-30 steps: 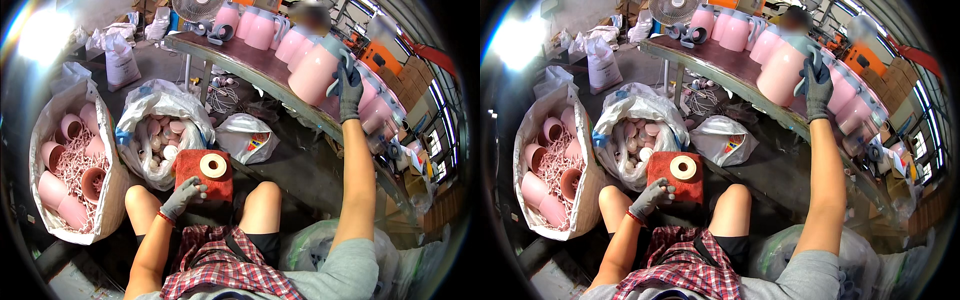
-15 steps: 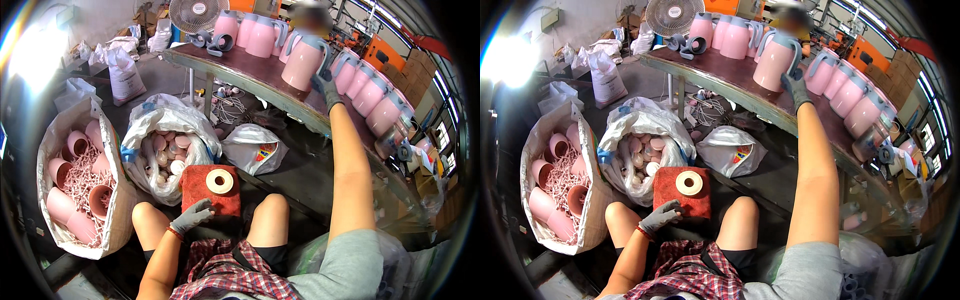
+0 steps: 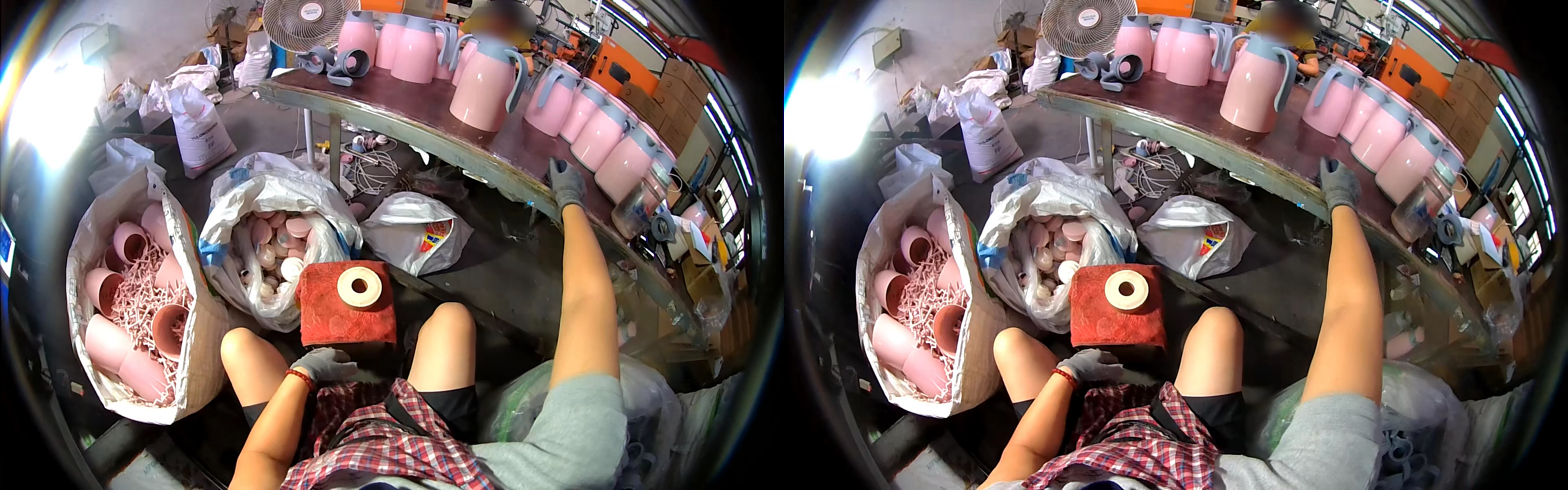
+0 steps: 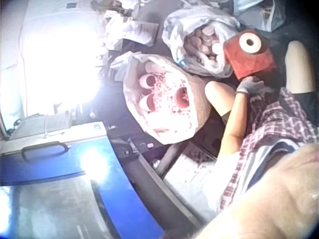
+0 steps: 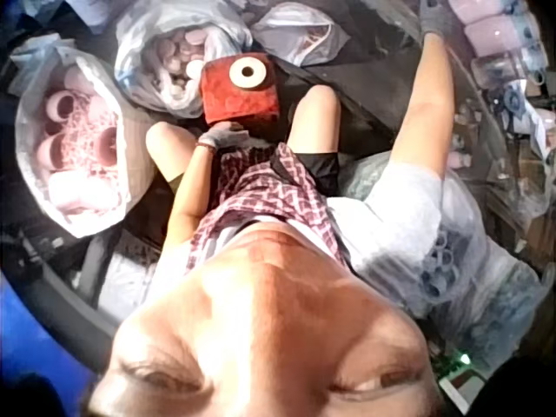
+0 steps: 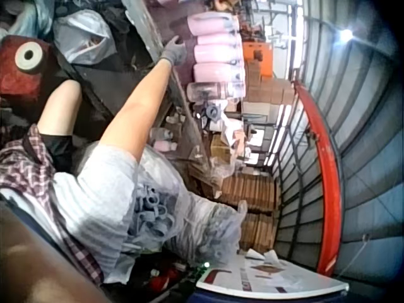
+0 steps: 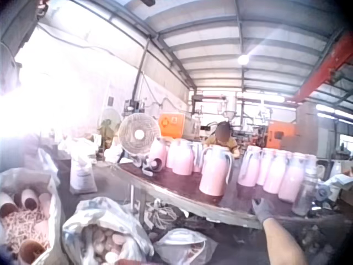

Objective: The person assembles thermal flasks by fitting gray plastic lids onto pink bodies and placing the completed units on a table.

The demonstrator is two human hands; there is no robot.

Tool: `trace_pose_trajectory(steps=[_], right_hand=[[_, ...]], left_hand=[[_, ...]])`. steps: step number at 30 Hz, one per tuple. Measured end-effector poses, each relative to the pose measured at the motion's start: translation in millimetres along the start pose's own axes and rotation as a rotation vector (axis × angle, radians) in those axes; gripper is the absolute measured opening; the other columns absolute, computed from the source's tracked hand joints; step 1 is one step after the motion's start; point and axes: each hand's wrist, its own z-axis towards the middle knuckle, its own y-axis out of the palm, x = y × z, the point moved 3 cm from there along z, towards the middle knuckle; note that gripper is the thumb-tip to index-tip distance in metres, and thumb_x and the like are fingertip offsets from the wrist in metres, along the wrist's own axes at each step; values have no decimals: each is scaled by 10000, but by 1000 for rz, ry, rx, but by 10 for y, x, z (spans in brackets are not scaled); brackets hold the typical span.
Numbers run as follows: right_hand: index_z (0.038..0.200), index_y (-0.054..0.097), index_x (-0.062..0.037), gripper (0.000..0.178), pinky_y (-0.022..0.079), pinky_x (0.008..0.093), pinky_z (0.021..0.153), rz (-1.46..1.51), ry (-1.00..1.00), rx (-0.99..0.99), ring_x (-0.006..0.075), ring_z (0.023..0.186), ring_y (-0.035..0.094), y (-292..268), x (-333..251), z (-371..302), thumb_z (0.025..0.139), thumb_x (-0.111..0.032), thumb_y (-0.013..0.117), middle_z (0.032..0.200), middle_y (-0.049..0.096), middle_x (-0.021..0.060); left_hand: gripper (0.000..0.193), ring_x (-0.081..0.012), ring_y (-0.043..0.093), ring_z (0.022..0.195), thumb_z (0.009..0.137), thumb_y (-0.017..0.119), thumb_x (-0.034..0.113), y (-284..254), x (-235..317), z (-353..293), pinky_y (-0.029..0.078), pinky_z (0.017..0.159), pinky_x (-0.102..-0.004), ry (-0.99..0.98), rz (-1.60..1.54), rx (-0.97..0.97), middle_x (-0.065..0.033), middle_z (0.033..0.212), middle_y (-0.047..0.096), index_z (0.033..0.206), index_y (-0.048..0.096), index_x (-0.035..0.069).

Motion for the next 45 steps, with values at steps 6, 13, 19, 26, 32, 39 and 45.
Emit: trace_pose_trajectory(steps=[6,13,19,26,32,39,45], right_hand=[[1148,610,-183,529,452,464,891,-53,7,-56,331,1072,574,-44,-165,-190,833,-573,442,1125,618,157],[1157,603,-176,528,456,480,884,-10,-15,-44,336,1061,582,-87,-114,-166,840,-568,444,1119,623,155],[1085,622,-152,482,476,486,840,-45,-51,-16,336,1035,596,8,-49,-94,850,-542,464,1091,636,145],[1061,626,-149,457,483,481,821,-15,-47,-17,317,1012,607,-66,-72,-161,861,-523,454,1067,646,131],[1027,638,-141,467,474,458,835,15,-39,14,305,997,610,-37,-129,-184,844,-537,474,1044,652,120],[1076,624,-163,459,474,468,848,16,-41,42,305,1032,599,24,-81,-151,861,-529,450,1094,638,116],[1102,610,-171,467,472,474,855,-19,-52,-15,294,1042,598,-4,-91,-130,863,-537,446,1099,636,108]], left_hand=[[559,-292,554,1109,829,551,515,41,-75,-19,415,937,-372,16,-14,89,-156,1173,596,1166,594,71],[686,-315,491,1197,807,562,525,28,7,-48,381,1000,-370,-34,-5,77,-190,1261,538,1265,502,18],[694,-314,512,1176,780,553,557,9,116,-57,396,973,-370,-102,24,24,-192,1223,564,1239,529,36],[642,-321,548,1117,779,558,539,51,105,-25,417,929,-363,-64,27,62,-193,1158,596,1198,559,52],[541,-309,596,998,782,567,502,74,59,-78,441,840,-372,35,2,223,-171,1006,641,1069,595,44],[497,-303,613,923,790,565,479,-22,300,-146,449,799,-370,27,-24,133,-157,925,650,1005,600,32],[514,-306,610,956,788,564,483,-23,257,-160,451,812,-373,20,-17,148,-160,951,653,1038,603,36]])
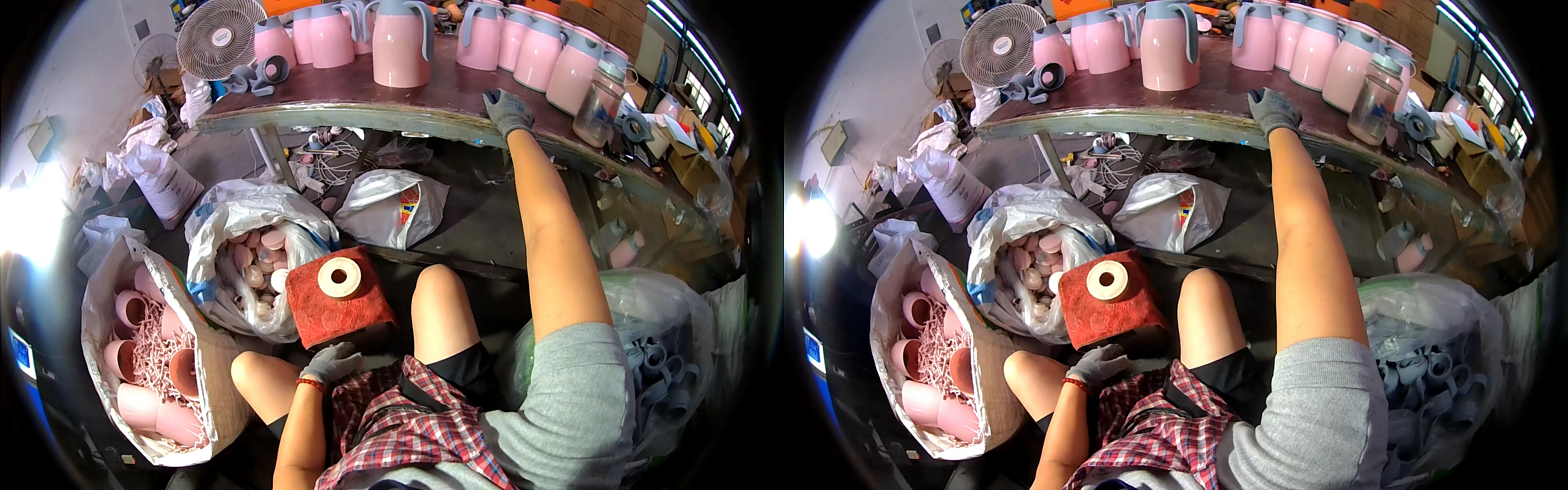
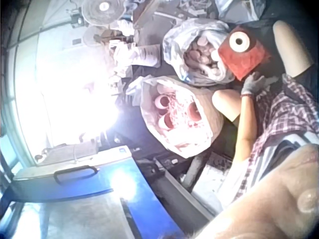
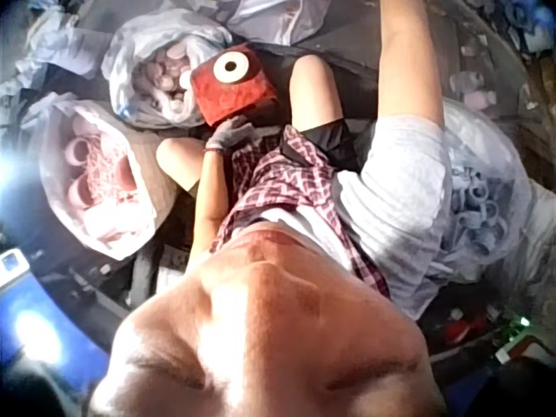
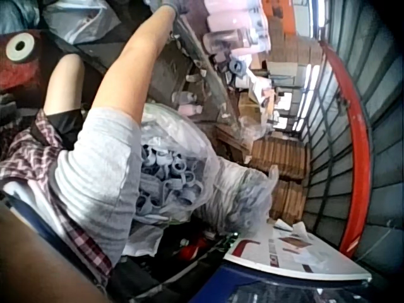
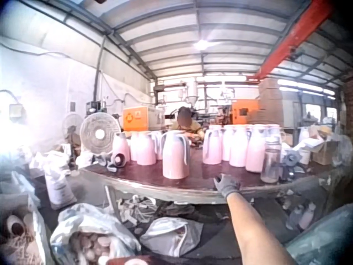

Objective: The person assembles thermal flasks by fitting gray plastic lids onto pink bodies and placing the completed units on a table.

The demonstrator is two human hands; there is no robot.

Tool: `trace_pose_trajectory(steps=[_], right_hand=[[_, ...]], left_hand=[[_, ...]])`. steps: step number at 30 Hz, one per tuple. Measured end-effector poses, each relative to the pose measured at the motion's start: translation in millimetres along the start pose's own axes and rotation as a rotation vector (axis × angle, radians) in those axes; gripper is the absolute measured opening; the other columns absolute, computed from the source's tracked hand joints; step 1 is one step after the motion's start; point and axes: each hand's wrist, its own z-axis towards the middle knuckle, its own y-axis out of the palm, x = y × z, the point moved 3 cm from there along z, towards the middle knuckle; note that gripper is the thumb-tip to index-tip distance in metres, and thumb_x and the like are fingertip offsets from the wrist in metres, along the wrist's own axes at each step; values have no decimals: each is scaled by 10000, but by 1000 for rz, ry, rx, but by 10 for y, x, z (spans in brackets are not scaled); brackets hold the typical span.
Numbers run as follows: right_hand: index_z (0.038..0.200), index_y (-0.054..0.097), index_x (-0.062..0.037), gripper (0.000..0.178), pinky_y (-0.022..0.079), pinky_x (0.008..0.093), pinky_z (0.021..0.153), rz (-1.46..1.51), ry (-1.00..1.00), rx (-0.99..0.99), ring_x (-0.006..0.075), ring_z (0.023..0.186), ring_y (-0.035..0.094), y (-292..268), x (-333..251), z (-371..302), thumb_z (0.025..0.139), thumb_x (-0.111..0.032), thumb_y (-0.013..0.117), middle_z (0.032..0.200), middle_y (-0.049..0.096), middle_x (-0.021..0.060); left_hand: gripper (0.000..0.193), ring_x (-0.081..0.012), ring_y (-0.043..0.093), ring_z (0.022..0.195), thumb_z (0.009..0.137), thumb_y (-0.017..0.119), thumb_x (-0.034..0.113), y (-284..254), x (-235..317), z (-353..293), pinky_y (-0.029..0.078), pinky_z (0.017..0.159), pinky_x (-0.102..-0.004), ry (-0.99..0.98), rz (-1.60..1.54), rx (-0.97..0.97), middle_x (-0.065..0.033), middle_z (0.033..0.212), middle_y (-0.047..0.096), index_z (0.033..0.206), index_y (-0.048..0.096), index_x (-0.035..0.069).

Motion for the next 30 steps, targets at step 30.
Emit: trace_pose_trajectory(steps=[30], right_hand=[[1071,623,-174,464,476,475,844,-16,12,-9,307,1038,598,-31,8,-30,862,-544,437,1093,638,112]], left_hand=[[584,-320,539,1111,815,556,491,-4,22,-5,410,936,-368,-60,18,-67,-185,1142,590,1173,554,29]])
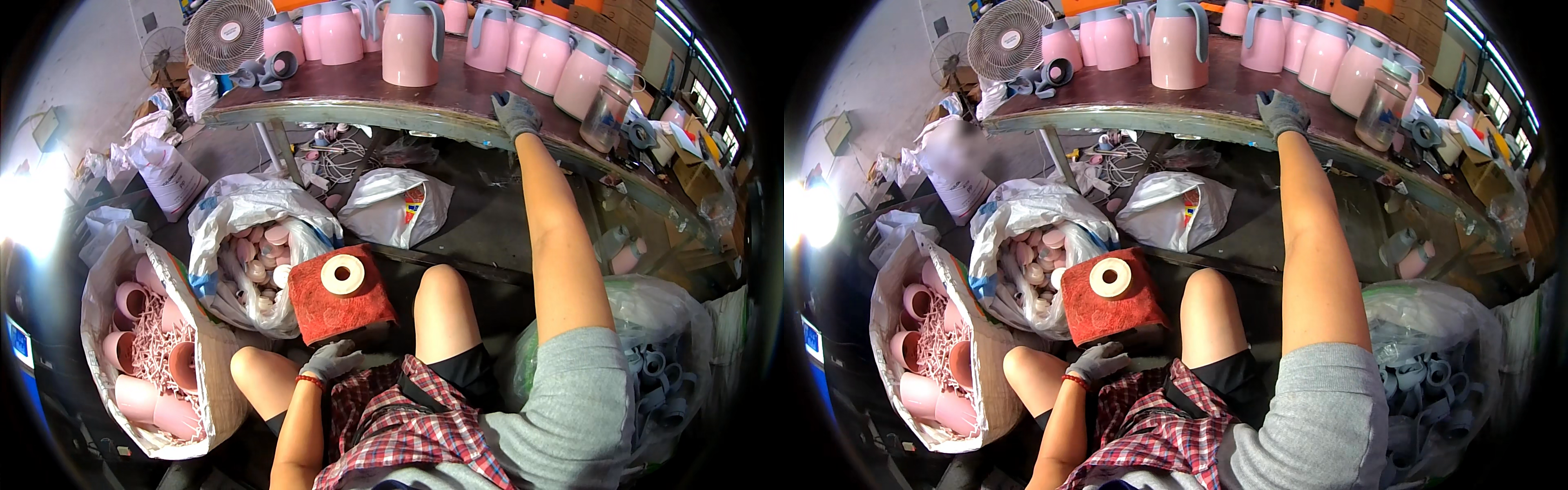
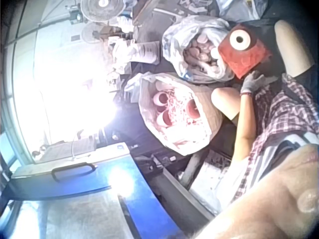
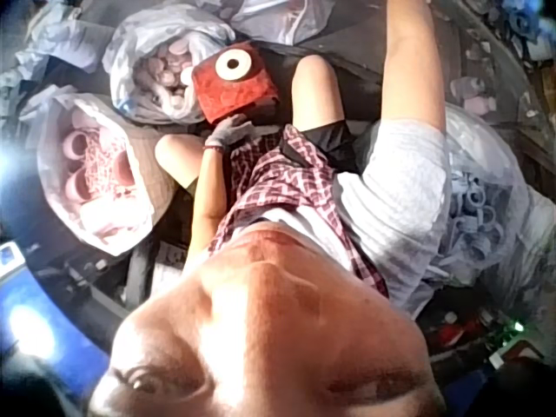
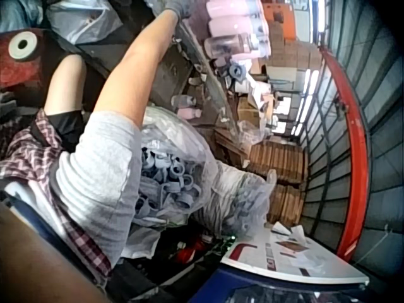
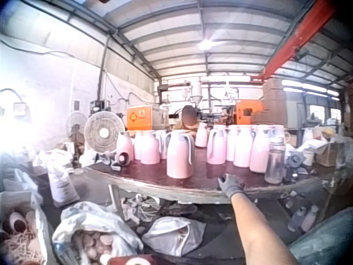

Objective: The person assembles thermal flasks by fitting gray plastic lids onto pink bodies and placing the completed units on a table.

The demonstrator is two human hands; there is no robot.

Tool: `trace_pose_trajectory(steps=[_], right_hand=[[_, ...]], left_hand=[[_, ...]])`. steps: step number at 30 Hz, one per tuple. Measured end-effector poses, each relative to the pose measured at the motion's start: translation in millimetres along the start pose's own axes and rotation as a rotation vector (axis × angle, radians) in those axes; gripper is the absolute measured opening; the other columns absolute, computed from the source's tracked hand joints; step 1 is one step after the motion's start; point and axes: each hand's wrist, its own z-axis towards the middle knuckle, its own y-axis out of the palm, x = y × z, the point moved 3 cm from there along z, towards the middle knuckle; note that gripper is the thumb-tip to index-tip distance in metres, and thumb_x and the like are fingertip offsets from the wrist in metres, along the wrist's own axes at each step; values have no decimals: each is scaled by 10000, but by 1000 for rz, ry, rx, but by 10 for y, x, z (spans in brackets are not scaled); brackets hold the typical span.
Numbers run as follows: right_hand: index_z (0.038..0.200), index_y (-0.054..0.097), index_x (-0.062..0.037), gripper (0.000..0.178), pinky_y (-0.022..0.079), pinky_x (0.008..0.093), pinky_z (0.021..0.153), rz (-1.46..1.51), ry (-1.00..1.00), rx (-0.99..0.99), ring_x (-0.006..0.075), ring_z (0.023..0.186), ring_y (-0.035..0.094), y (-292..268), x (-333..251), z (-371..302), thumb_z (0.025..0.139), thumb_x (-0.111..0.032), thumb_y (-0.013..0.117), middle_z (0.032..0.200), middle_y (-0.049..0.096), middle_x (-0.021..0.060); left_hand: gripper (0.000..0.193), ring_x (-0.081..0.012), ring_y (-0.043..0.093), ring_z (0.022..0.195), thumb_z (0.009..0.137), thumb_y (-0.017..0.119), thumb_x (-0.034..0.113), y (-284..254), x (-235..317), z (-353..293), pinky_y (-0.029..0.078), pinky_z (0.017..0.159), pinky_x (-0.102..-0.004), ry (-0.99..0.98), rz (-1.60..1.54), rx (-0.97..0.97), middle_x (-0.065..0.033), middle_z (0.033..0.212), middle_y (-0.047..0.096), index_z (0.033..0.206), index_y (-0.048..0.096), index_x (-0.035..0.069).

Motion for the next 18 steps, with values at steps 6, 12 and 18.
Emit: trace_pose_trajectory(steps=[6,12,18], right_hand=[[1080,621,-176,460,473,487,844,9,21,-11,316,1034,600,-64,25,-40,858,-538,444,1088,640,123],[1073,641,-170,461,463,485,864,100,-64,48,352,1044,585,55,-181,51,847,-529,460,1090,636,154],[1205,577,-137,630,440,443,903,-50,-220,-44,353,1081,558,305,92,272,848,-627,405,1203,573,165]], left_hand=[[503,-289,605,959,821,552,469,28,-18,83,451,833,-354,68,-35,21,-147,987,643,1050,588,23],[251,-79,538,823,920,566,247,-74,-373,-75,443,708,-201,126,-1028,13,-3,947,587,1076,554,50],[304,-154,544,947,919,583,200,-651,-491,-1056,448,861,-311,394,-954,829,-39,1022,583,1154,532,14]])
